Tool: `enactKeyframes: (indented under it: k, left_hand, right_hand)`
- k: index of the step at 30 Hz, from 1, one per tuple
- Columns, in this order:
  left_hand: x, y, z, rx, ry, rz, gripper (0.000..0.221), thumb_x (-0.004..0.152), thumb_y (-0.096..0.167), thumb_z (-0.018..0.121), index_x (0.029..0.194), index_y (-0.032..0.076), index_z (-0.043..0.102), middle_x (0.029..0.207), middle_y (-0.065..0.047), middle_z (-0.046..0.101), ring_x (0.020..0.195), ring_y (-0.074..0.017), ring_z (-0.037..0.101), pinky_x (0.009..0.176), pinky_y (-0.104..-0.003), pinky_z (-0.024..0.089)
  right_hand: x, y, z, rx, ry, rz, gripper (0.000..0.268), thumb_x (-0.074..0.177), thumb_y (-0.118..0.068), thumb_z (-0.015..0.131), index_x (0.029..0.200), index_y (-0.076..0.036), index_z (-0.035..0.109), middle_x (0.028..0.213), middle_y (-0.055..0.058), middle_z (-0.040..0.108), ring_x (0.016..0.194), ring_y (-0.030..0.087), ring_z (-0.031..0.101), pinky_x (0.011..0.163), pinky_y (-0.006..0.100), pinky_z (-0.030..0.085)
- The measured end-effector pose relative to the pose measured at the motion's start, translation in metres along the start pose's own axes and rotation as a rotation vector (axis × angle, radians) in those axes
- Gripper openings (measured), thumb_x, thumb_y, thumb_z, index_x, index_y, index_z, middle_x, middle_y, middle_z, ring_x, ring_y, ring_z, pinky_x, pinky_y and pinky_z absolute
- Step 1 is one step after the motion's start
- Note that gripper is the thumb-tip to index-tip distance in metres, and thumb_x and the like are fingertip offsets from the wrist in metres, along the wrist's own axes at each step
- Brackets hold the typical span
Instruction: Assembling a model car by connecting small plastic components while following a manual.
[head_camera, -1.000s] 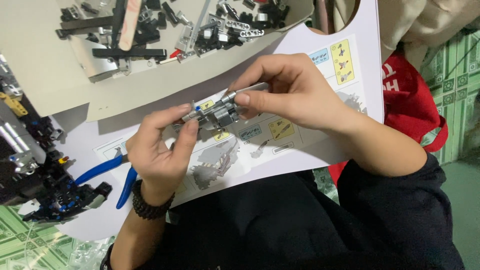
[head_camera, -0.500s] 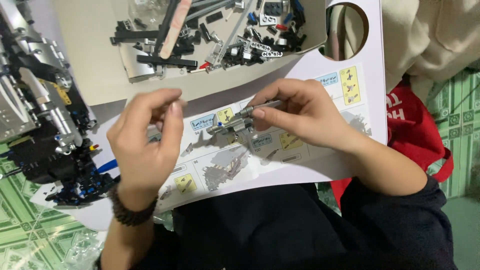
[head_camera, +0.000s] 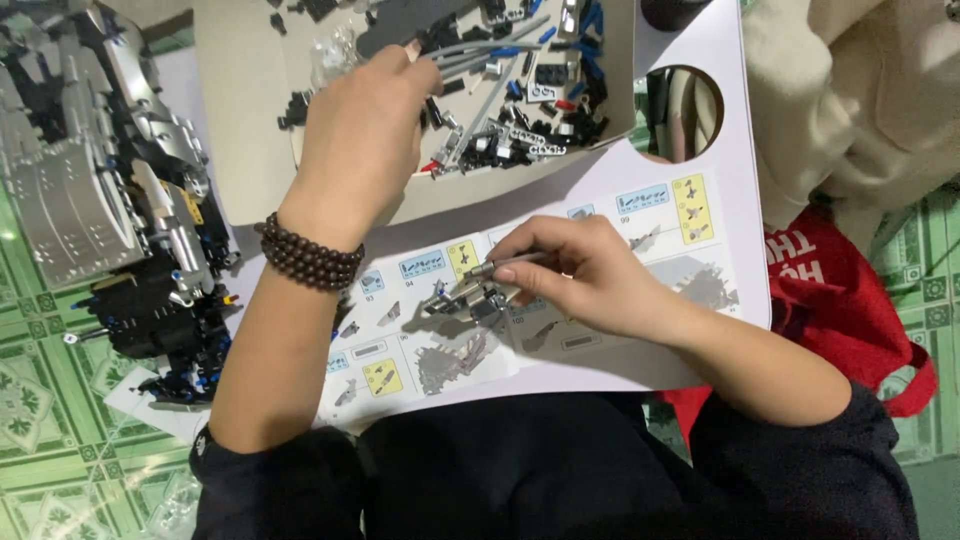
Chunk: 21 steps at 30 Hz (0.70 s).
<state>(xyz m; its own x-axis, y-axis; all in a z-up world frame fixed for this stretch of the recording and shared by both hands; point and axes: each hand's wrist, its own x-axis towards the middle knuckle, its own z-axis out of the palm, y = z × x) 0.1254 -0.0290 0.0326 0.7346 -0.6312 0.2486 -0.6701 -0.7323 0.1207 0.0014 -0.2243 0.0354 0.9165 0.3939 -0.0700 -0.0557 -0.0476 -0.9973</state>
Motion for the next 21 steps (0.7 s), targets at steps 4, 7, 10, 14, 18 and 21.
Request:
enactKeyframes:
  k: [4, 7, 10, 14, 18, 21]
  left_hand:
    - [-0.001, 0.000, 0.001, -0.056, -0.050, 0.040, 0.018, 0.076, 0.001, 0.063, 0.091, 0.007, 0.069, 0.100, -0.011, 0.068, 0.080, -0.0318, 0.065, 0.067, -0.041, 0.050]
    - [-0.002, 0.000, 0.004, -0.104, -0.123, 0.039, 0.008, 0.082, 0.005, 0.063, 0.088, 0.006, 0.068, 0.085, -0.009, 0.066, 0.073, -0.0310, 0.063, 0.064, -0.041, 0.049]
    - [-0.008, 0.004, 0.013, -0.237, -0.243, 0.007, 0.013, 0.080, 0.015, 0.074, 0.084, 0.005, 0.066, 0.079, -0.005, 0.068, 0.064, -0.0267, 0.063, 0.059, -0.039, 0.050]
    - [-0.013, 0.003, 0.024, -0.258, -0.142, 0.019, 0.017, 0.082, 0.014, 0.074, 0.092, 0.007, 0.062, 0.081, -0.003, 0.064, 0.068, -0.0242, 0.061, 0.064, -0.037, 0.049]
    - [-0.015, -0.001, 0.024, -0.237, -0.159, 0.019, 0.015, 0.082, 0.011, 0.071, 0.093, 0.006, 0.062, 0.085, -0.005, 0.063, 0.072, -0.0269, 0.061, 0.063, -0.039, 0.048]
    - [-0.015, -0.006, 0.020, -0.236, -0.142, 0.061, 0.010, 0.083, 0.005, 0.067, 0.093, 0.003, 0.066, 0.090, -0.010, 0.067, 0.073, -0.0287, 0.063, 0.067, -0.039, 0.049]
  right_hand:
    - [0.001, 0.011, -0.004, -0.008, 0.016, -0.048, 0.013, 0.087, -0.004, 0.063, 0.097, 0.002, 0.064, 0.081, 0.011, 0.070, 0.063, 0.013, 0.071, 0.058, 0.018, 0.061]
    - [0.003, 0.012, -0.008, -0.027, 0.039, -0.096, 0.014, 0.089, -0.005, 0.061, 0.100, 0.004, 0.061, 0.082, 0.012, 0.069, 0.063, 0.013, 0.069, 0.059, 0.020, 0.062]
    - [0.000, 0.011, -0.009, 0.006, 0.064, -0.071, 0.016, 0.090, -0.006, 0.060, 0.102, 0.005, 0.060, 0.084, 0.013, 0.068, 0.065, 0.016, 0.069, 0.059, 0.022, 0.063]
    - [0.002, 0.010, -0.014, 0.041, 0.071, -0.055, 0.015, 0.092, -0.004, 0.059, 0.102, 0.006, 0.059, 0.088, 0.012, 0.065, 0.067, 0.013, 0.066, 0.066, 0.021, 0.061]
    - [0.003, 0.014, -0.017, 0.013, 0.069, -0.113, 0.014, 0.092, -0.003, 0.059, 0.102, 0.006, 0.057, 0.087, 0.013, 0.064, 0.067, 0.014, 0.066, 0.064, 0.021, 0.060]
    - [0.001, 0.016, -0.021, 0.035, 0.066, -0.143, 0.017, 0.093, -0.004, 0.058, 0.106, 0.006, 0.056, 0.093, 0.014, 0.063, 0.069, 0.015, 0.065, 0.065, 0.021, 0.060]
